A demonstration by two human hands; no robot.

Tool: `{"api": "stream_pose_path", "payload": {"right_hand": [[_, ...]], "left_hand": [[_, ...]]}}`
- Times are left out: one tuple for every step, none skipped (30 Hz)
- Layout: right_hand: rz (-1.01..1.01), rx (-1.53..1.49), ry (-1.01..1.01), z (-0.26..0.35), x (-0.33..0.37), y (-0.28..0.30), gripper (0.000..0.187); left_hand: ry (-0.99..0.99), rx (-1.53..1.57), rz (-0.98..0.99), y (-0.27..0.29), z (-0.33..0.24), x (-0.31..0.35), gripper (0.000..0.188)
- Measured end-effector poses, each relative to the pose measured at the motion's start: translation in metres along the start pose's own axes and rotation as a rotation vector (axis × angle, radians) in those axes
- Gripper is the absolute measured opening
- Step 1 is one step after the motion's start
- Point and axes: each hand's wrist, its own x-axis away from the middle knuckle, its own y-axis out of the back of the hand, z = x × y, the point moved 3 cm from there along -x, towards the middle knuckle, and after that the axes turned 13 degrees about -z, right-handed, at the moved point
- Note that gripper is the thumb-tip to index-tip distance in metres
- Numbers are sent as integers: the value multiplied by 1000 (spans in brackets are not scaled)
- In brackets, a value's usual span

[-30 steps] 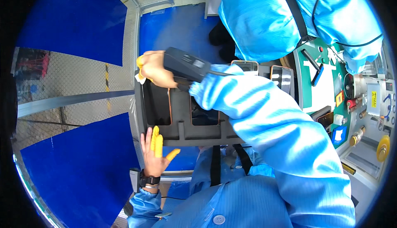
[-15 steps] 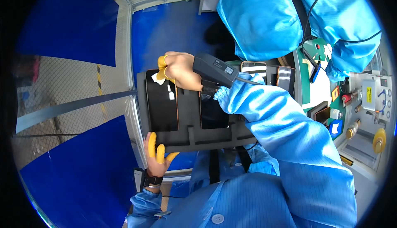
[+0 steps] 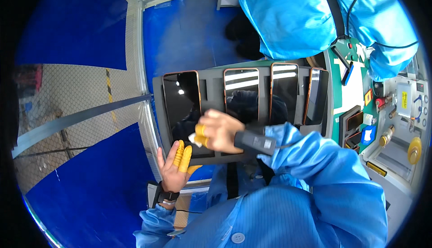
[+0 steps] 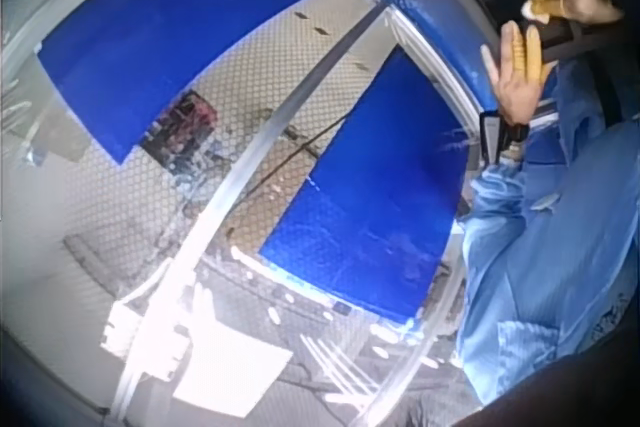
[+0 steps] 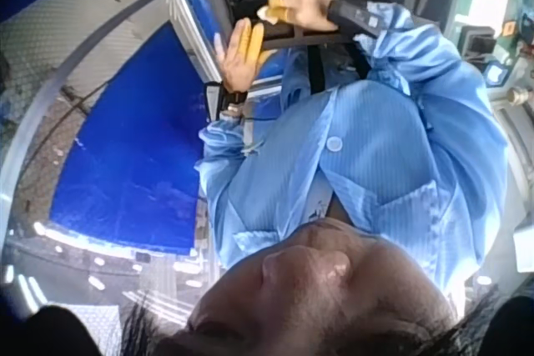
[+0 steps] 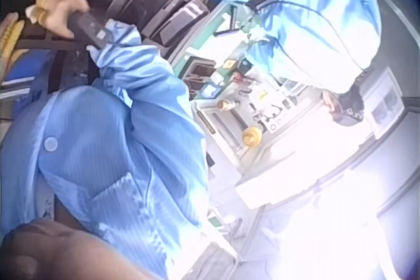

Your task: The recorder uses a cleaning cloth and solution to wipe down the screens of several smartphones held in a tray, then organizes and checks the devices.

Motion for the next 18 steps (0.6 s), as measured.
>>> {"api": "stream_pose_path", "payload": {"right_hand": [[14, -15, -25, -14, -5, 1, 23], [30, -46, -43, -25, -16, 1, 20], [-36, -18, -40, -35, -23, 2, 18], [-104, 7, -31, -44, -30, 3, 17], [-85, 138, -119, -55, -34, 5, 20], [-171, 109, -182, -53, -40, 11, 21], [-149, 83, -155, -51, -39, 10, 20], [-127, 57, -127, -49, -38, 8, 20], [-127, 58, -126, -49, -38, 7, 20], [-119, 64, -132, -48, -39, 6, 20], [-111, 70, -137, -47, -40, 5, 20], [-109, 73, -137, -48, -39, 6, 20], [-91, 75, -133, -50, -36, 6, 19], [-73, 77, -128, -52, -35, 5, 19], [-77, 77, -120, -51, -39, 7, 19], [-44, 80, -124, -50, -42, 7, 18], [-11, 83, -128, -50, -46, 8, 17], [-15, 88, -125, -50, -48, 9, 17]], "left_hand": [[-22, 18, 18, -1, 3, -3, 58], [-28, 26, 39, -1, 4, -1, 58], [-40, 28, 35, -2, 5, -1, 58], [-35, 29, 34, -2, 6, -1, 58], [-23, 36, 29, -3, 6, 0, 56], [-20, 48, 27, -2, 7, 1, 54], [-24, 51, 30, -1, 8, 1, 54], [-43, 44, 30, 0, 8, 1, 56], [-61, 35, 26, -1, 8, -3, 58], [-63, 34, 23, 3, 5, -9, 58], [15, -20, 73, 10, 3, -16, 61], [94, -70, 124, 18, 2, -27, 65], [98, -105, 210, 21, 3, -42, 76], [97, -103, 206, 19, 5, -47, 76], [89, -70, 236, 19, 6, -51, 78], [82, -36, 265, 20, 7, -53, 81], [85, -49, 289, 21, 7, -54, 86], [81, -52, 284, 22, 6, -55, 86]]}}
